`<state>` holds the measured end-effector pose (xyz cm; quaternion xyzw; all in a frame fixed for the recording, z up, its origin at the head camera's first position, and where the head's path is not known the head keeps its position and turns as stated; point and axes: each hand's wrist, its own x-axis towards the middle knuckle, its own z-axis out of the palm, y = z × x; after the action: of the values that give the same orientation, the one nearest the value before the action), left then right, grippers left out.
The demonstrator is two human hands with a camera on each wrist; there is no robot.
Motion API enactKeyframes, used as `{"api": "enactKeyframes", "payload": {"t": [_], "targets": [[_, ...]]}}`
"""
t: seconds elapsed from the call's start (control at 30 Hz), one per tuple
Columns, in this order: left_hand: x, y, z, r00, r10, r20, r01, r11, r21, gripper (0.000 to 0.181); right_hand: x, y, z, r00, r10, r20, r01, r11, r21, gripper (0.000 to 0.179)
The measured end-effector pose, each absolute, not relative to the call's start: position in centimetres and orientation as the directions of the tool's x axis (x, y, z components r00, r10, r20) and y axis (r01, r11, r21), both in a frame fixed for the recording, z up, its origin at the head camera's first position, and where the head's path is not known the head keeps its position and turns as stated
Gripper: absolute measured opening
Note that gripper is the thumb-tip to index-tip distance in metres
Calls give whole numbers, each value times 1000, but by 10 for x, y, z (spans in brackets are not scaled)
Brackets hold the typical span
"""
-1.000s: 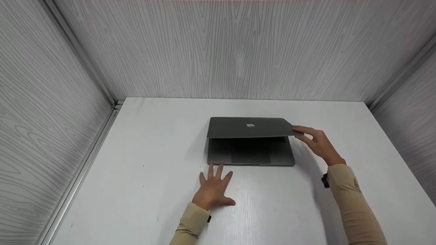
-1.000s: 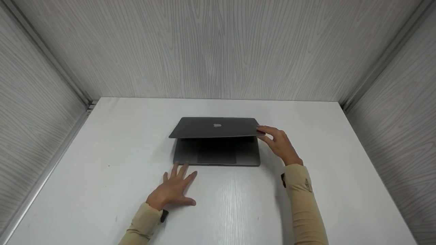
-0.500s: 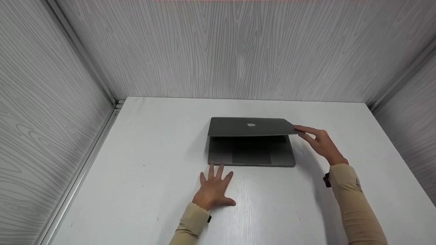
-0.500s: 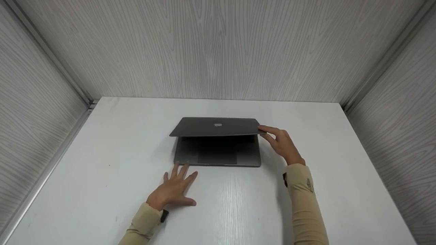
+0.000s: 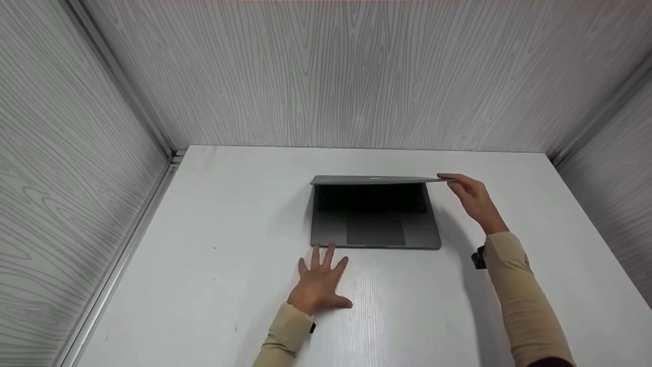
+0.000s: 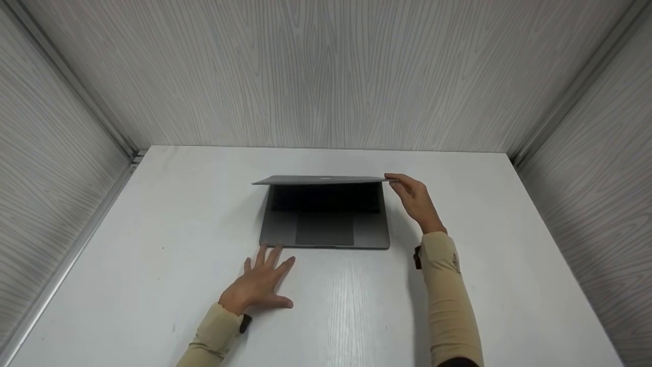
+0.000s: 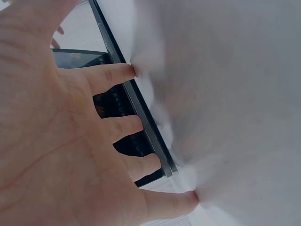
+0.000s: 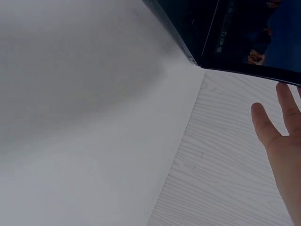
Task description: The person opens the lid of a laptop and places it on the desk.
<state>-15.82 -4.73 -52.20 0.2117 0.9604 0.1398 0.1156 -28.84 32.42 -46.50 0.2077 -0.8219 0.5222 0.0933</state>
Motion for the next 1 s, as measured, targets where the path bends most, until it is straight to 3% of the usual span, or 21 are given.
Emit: {"api": "enactKeyframes", "payload": {"t": [0.43,0.63,1.0], "targets": [[-159,-45,-521,-882,443,-159,382,871,309,97,-297,317,-472,-934,-137,330,-352,195,-916,36],[-159,-44,-517,-882,443,-161,389,878,280,96,-291,302,-457,-950,-79,303,-311,130,-942,35],[-158,-42,-519,-883,441,-160,388,878,281,97,-301,303,-460,-957,-13,289,-288,152,-945,27]]}}
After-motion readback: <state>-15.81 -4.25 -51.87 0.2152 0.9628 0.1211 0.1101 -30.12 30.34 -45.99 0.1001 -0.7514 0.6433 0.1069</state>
